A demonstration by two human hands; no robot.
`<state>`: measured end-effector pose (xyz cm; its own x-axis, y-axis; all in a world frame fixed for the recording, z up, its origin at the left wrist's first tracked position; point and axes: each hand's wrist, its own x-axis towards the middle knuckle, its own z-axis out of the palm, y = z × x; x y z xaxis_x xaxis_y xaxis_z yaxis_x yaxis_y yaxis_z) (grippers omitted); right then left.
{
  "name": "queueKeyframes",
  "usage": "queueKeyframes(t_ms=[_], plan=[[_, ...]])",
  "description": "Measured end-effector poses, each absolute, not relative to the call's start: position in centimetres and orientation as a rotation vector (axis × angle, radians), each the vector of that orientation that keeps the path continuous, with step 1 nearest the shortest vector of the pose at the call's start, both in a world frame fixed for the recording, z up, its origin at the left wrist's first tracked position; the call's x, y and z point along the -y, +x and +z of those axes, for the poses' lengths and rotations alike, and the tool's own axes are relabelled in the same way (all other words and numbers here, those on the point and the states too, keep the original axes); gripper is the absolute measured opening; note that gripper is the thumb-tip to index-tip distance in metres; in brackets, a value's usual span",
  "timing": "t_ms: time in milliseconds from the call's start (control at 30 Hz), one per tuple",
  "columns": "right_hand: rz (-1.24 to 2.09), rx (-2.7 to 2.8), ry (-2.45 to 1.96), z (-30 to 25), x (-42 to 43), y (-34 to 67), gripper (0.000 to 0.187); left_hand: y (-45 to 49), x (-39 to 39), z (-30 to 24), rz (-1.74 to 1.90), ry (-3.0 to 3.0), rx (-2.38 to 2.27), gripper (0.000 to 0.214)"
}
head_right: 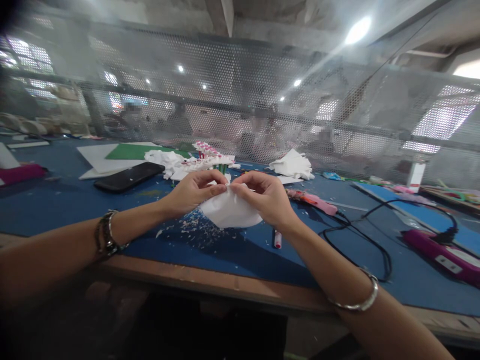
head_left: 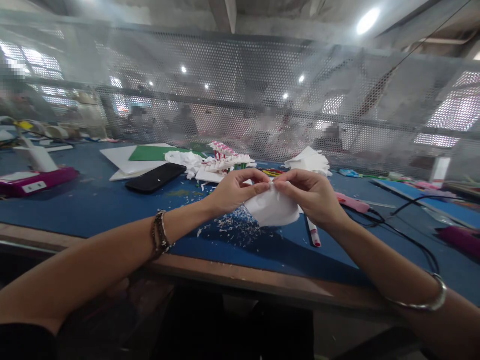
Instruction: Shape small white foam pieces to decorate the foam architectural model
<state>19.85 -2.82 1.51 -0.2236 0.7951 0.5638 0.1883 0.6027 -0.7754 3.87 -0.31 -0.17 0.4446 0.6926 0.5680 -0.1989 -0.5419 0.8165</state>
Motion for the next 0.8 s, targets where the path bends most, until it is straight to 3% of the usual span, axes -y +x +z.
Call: queueKeyframes(t_ms=[400, 800], plan=[[0.832, 1.710, -0.683, 1.34, 2.97, 19.67, 0.007, 3.76, 0.41, -0.12, 1.202, 1.717, -0.308, 0.009], [0.669, 1.759, -0.695, 0.84, 2.36, 19.67, 0.008, 4.20, 0.08, -0.69, 1.295, 1.759, -0.424, 0.013]])
